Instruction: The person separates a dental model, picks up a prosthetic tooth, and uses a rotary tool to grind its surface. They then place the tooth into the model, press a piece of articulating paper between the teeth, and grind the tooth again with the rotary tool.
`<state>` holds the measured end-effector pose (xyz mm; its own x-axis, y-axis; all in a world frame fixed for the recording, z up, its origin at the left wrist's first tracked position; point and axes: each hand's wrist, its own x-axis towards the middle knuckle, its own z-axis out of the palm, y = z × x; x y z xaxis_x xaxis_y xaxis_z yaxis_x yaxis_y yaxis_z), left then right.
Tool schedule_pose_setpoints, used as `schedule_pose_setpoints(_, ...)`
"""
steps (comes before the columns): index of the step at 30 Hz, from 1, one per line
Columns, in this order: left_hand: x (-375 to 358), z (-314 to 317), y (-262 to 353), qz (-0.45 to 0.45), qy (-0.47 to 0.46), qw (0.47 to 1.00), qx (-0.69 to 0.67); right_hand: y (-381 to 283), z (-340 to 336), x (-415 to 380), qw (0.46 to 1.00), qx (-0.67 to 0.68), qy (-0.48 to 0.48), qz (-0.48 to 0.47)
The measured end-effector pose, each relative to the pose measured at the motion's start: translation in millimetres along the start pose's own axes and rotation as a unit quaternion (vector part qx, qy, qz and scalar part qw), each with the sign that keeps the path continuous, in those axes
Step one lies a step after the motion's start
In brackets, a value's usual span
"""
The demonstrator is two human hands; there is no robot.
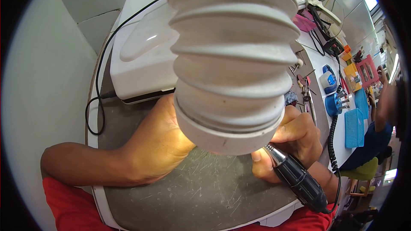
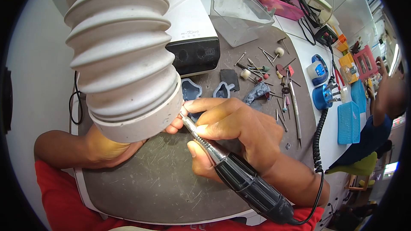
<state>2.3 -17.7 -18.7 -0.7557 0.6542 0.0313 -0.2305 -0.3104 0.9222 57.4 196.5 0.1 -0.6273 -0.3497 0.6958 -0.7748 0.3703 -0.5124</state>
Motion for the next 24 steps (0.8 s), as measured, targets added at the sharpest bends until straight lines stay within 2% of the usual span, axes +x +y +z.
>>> schedule_pose_setpoints(8, 0, 0, -3, -0.022, 0.009, 1.000, -0.005, 4, 2, 2, 0.999, 0.023, 0.018, -0.027)
schedule_pose_setpoints(10, 4, -1, -10, 0.047, -0.010, 0.999, 0.006, 1, -1, 4, 1.000, -0.002, -0.005, -0.012)
schedule_pose_setpoints(11, 3, 0, -7, 0.047, -0.010, 0.999, 0.006, 1, -1, 4, 1.000, -0.003, -0.005, -0.012)
schedule_pose_setpoints(13, -1, 2, 2, -0.034, 0.010, 0.999, -0.039, 3, 1, 2, 1.000, 0.011, 0.010, -0.020)
schedule_pose_setpoints(17, 1, 0, -6, -0.041, 0.006, 0.999, -0.036, 5, 1, 1, 0.999, 0.021, 0.015, -0.025)
schedule_pose_setpoints(19, 2, 0, -7, -0.005, 0.006, 1.000, -0.005, 4, 0, 1, 1.000, 0.013, 0.012, -0.018)
schedule_pose_setpoints(23, 2, 0, -9, -0.014, 0.006, 0.999, -0.043, 5, 1, 2, 0.999, 0.025, 0.021, -0.026)
schedule_pose_setpoints(24, 3, 0, -10, 0.008, 0.004, 1.000, -0.026, 3, 0, 7, 0.999, 0.024, 0.006, -0.027)
